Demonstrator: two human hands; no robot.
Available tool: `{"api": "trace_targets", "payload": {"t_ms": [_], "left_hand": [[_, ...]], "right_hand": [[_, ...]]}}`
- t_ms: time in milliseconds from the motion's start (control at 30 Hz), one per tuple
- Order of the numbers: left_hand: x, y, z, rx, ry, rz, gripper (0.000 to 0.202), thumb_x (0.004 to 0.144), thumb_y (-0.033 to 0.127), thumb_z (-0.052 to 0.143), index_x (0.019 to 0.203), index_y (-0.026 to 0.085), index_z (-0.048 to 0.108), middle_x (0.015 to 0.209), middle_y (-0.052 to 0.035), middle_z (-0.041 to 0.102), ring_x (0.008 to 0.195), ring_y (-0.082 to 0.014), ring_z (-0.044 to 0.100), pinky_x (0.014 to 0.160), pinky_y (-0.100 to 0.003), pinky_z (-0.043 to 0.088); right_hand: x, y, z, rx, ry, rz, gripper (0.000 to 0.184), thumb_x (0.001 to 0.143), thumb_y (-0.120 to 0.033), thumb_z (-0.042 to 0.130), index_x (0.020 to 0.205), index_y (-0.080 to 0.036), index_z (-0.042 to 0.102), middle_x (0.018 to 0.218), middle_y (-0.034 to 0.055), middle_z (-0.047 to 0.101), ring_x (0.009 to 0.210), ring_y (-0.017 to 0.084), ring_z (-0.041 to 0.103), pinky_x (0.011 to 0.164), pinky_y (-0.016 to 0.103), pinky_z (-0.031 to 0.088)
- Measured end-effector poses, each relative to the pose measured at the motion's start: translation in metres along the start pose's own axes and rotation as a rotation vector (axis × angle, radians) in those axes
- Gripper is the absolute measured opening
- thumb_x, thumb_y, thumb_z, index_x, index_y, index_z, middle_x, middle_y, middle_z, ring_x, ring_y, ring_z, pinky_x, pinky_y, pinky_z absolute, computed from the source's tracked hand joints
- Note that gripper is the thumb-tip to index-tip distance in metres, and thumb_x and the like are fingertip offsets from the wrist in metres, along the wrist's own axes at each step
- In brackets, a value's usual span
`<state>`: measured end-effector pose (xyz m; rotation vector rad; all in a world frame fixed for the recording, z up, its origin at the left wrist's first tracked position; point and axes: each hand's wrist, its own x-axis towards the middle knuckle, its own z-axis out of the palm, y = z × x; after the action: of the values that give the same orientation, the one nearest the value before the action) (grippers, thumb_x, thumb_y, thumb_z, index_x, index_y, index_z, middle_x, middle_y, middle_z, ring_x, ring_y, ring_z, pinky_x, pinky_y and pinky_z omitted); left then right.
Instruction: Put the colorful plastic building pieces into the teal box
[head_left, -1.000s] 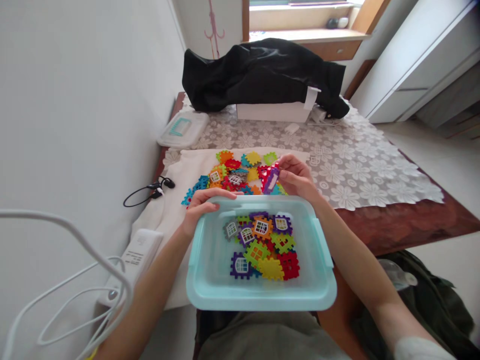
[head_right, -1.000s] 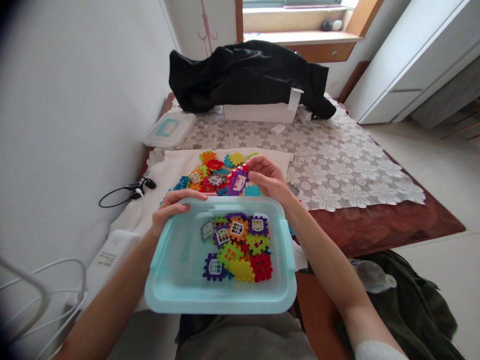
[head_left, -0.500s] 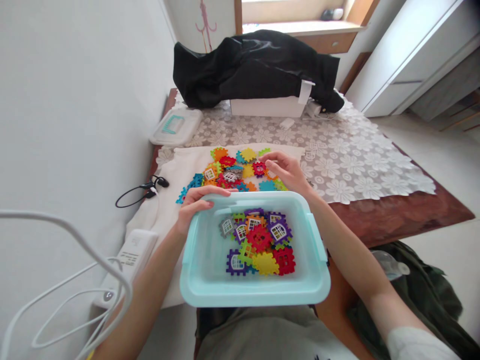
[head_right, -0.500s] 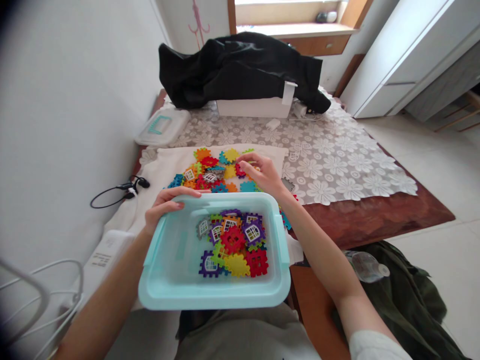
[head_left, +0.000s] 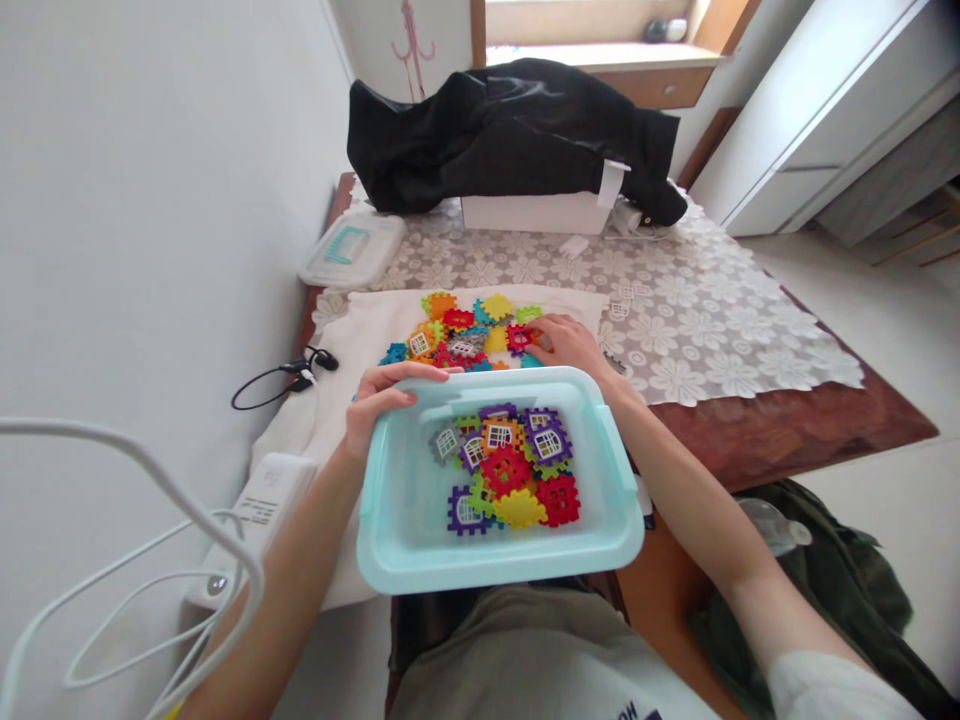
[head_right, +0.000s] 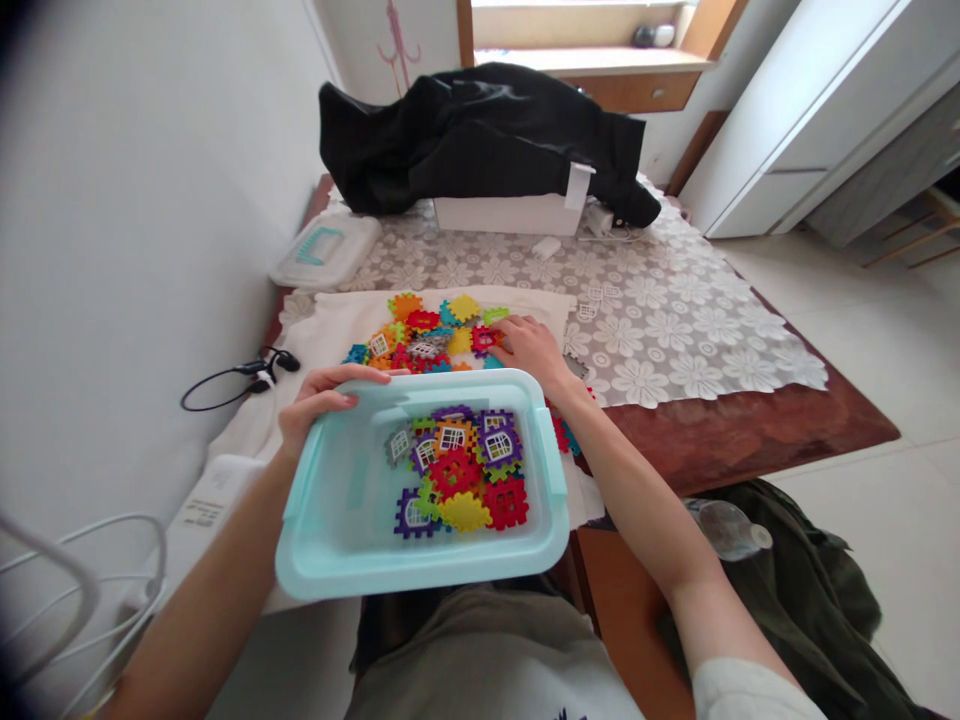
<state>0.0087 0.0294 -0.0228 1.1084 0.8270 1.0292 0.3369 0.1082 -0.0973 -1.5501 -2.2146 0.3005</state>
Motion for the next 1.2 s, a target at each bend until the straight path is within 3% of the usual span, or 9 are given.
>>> {"api": "trace_targets", "payload": {"t_ms": [133,367,667,933,1000,1133,1200], "left_hand": [[0.001,0.002,0.003,-0.019,0.026,0.004,0.039,0.063,0.024,0.071,0.093,0.016,0.095,0.104,-0.0127,0.090,0.094,-0.0324,0.085,0.082,-0.033,0.067],[0.001,-0.002,0.004,-0.004,0.029,0.022,0.039,0.064,0.025,0.070,0.094,0.019,0.095,0.109,-0.0107,0.090,0.101,-0.0307,0.085,0.088,-0.031,0.067],[0.001,-0.001,0.007,0.013,0.036,0.051,0.035,0.067,0.024,0.071,0.092,0.020,0.095,0.094,-0.0070,0.090,0.079,-0.0254,0.081,0.084,-0.032,0.068],[0.001,-0.005,0.005,0.030,0.013,0.054,0.038,0.069,0.026,0.070,0.097,0.020,0.095,0.110,-0.0104,0.090,0.099,-0.0317,0.085,0.090,-0.037,0.067],[0.001,-0.006,0.004,0.027,0.013,0.056,0.038,0.069,0.026,0.070,0.097,0.019,0.095,0.111,-0.0113,0.090,0.099,-0.0314,0.085,0.091,-0.036,0.067],[0.001,-0.006,0.004,0.003,0.019,0.042,0.038,0.067,0.025,0.071,0.095,0.017,0.095,0.112,-0.0133,0.089,0.100,-0.0305,0.085,0.091,-0.033,0.067],[0.001,-0.006,0.004,0.000,0.019,0.041,0.038,0.067,0.025,0.071,0.095,0.017,0.095,0.111,-0.0134,0.089,0.099,-0.0302,0.085,0.090,-0.033,0.067]], "right_hand": [[-0.001,0.002,0.001,0.034,0.039,0.003,0.032,0.103,-0.032,0.079,0.133,-0.019,0.080,0.138,0.0145,0.077,0.129,0.035,0.071,0.116,0.050,0.056],[-0.003,-0.004,0.000,0.088,0.142,0.032,0.031,0.098,-0.033,0.079,0.127,-0.020,0.081,0.129,0.0144,0.075,0.121,0.034,0.071,0.111,0.050,0.057],[-0.003,0.003,0.011,0.241,0.167,-0.046,0.046,0.086,-0.008,0.062,0.127,-0.019,0.078,0.130,0.0134,0.069,0.123,0.030,0.068,0.116,0.045,0.055],[0.000,0.005,0.008,0.281,0.251,-0.049,0.060,0.077,-0.004,0.055,0.131,-0.018,0.076,0.128,0.0136,0.071,0.123,0.031,0.068,0.116,0.048,0.054],[0.000,0.004,0.008,0.310,0.235,-0.034,0.054,0.079,-0.005,0.056,0.126,-0.020,0.077,0.124,0.0126,0.071,0.118,0.029,0.069,0.112,0.046,0.056],[0.000,0.002,0.011,0.359,0.195,-0.008,0.022,0.087,-0.019,0.064,0.106,-0.021,0.074,0.114,0.0106,0.073,0.103,0.028,0.070,0.100,0.045,0.058],[0.000,0.001,0.012,0.385,0.175,-0.015,0.014,0.087,-0.022,0.066,0.100,-0.021,0.070,0.108,0.0089,0.074,0.096,0.026,0.069,0.094,0.043,0.058]]}}
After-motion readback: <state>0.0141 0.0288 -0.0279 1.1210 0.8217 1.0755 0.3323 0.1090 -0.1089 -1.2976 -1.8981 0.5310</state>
